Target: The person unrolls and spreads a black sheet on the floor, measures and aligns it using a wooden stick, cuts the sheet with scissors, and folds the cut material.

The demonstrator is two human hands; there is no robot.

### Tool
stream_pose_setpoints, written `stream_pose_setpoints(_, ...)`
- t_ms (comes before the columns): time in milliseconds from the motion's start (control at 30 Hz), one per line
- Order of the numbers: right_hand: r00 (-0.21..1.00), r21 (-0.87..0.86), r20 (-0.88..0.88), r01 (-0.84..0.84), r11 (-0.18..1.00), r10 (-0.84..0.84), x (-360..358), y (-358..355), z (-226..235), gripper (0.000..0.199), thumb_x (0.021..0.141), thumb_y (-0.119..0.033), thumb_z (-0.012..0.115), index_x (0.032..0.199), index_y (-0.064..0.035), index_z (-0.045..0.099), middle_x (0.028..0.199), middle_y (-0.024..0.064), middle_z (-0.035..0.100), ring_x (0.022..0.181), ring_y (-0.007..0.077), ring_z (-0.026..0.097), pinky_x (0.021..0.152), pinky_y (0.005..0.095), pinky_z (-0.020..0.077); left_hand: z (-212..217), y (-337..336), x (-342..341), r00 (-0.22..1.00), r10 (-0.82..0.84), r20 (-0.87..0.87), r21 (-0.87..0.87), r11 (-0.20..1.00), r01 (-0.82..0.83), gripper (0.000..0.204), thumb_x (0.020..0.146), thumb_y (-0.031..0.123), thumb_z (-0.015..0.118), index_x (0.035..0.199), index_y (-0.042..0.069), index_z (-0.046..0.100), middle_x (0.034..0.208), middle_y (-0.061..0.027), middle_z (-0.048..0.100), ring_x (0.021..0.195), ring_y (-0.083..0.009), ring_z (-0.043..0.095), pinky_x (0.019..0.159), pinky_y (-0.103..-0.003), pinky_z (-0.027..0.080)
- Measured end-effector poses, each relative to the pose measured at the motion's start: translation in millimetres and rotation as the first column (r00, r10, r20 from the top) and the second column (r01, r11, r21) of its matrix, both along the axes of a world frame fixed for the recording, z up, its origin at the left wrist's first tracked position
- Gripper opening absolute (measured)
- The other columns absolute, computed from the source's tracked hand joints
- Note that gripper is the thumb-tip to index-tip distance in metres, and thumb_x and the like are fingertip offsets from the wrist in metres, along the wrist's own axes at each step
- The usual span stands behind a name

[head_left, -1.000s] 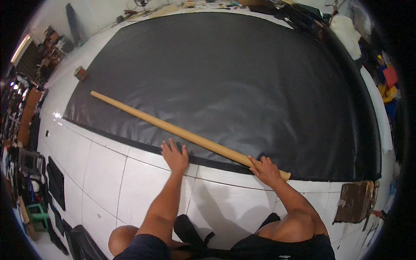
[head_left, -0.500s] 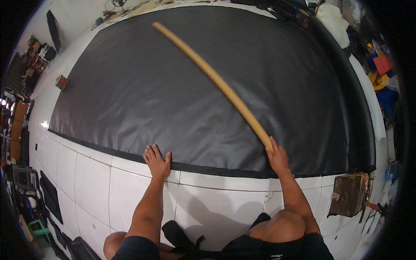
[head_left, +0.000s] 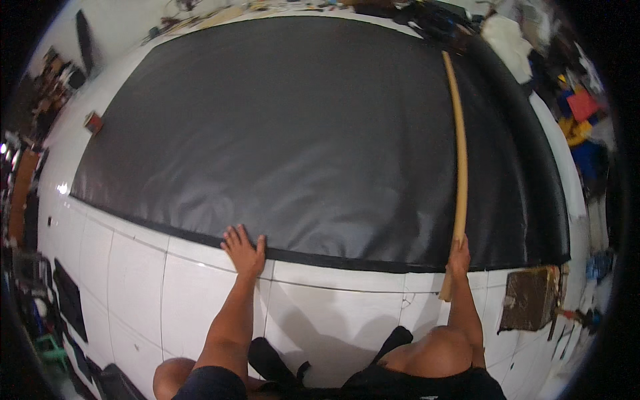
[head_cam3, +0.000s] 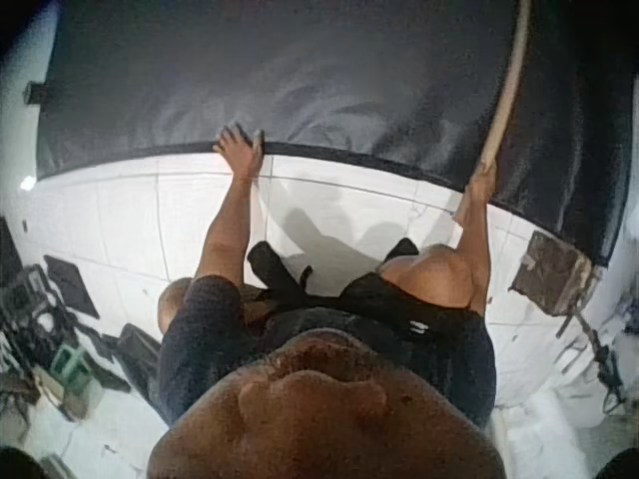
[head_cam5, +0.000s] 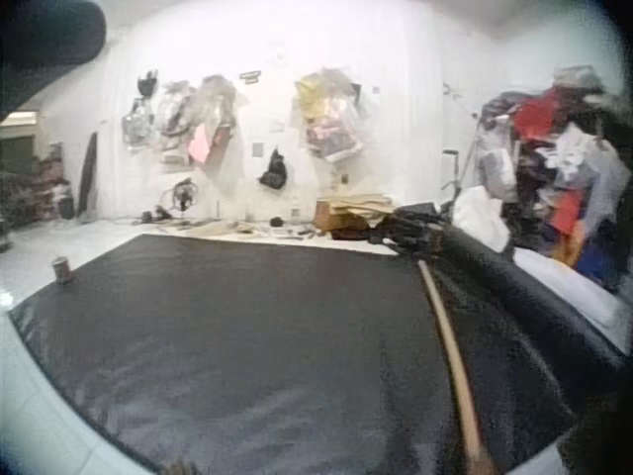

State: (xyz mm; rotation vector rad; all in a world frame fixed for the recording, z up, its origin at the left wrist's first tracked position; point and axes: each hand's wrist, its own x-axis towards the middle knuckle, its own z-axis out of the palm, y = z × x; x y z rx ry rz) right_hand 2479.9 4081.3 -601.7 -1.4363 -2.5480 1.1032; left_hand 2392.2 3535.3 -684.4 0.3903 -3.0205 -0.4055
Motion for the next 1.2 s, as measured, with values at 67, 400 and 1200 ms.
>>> stream_pose_setpoints(67,0.996,0.104,-0.047,-0.072,0.992,0.077,4.6,-12.6,-5.4,0.052,0.101,-0.034,0.037,0.147,-0.01,0.03,0.124,0.0228,0.057,0.106,0.0368,0.06,0.092,0.0431,0.0464,-6.2,-0.7,-0.3,0.997,-0.063,-0.039,0.013,0.998,0.063,0.077,0.09,0.051,0.051,0.146,0.002,0.03,0.151,-0.0298,0.02,0.141,-0.0462,0.013,0.113,-0.057,0.004)
stream_pose_setpoints(400,0.622,0.294,0.16,-0.771,0.565,0.766,-44.6,-165.4,-12.3,0.063,0.094,-0.032,0.056,0.148,-0.0136,0.028,0.102,0.0248,0.058,0.093,0.0398,0.06,0.081,0.047,0.049,-0.7,3.7,1.9,0.998,-0.058,-0.003,0.083,0.995,0.058,0.076,0.091,0.049,0.048,0.147,0.003,0.026,0.152,-0.0307,0.014,0.142,-0.0467,0.007,0.113,-0.058,0.004)
stream_pose_setpoints(1200,0.737,0.386,-0.064,-0.603,0.698,0.673,-67.4,-58.6,1.5,0.059,0.089,-0.045,0.059,0.133,-0.0078,0.05,0.126,0.0216,0.053,0.118,0.0359,0.05,0.099,0.0432,0.0409,7.4,-113.4,58.4,0.816,0.57,-0.094,-0.196,0.793,-0.577,0.077,0.084,0.048,0.063,0.141,0.005,0.034,0.138,-0.03,0.035,0.125,-0.043,0.042,0.102,-0.051,0.039)
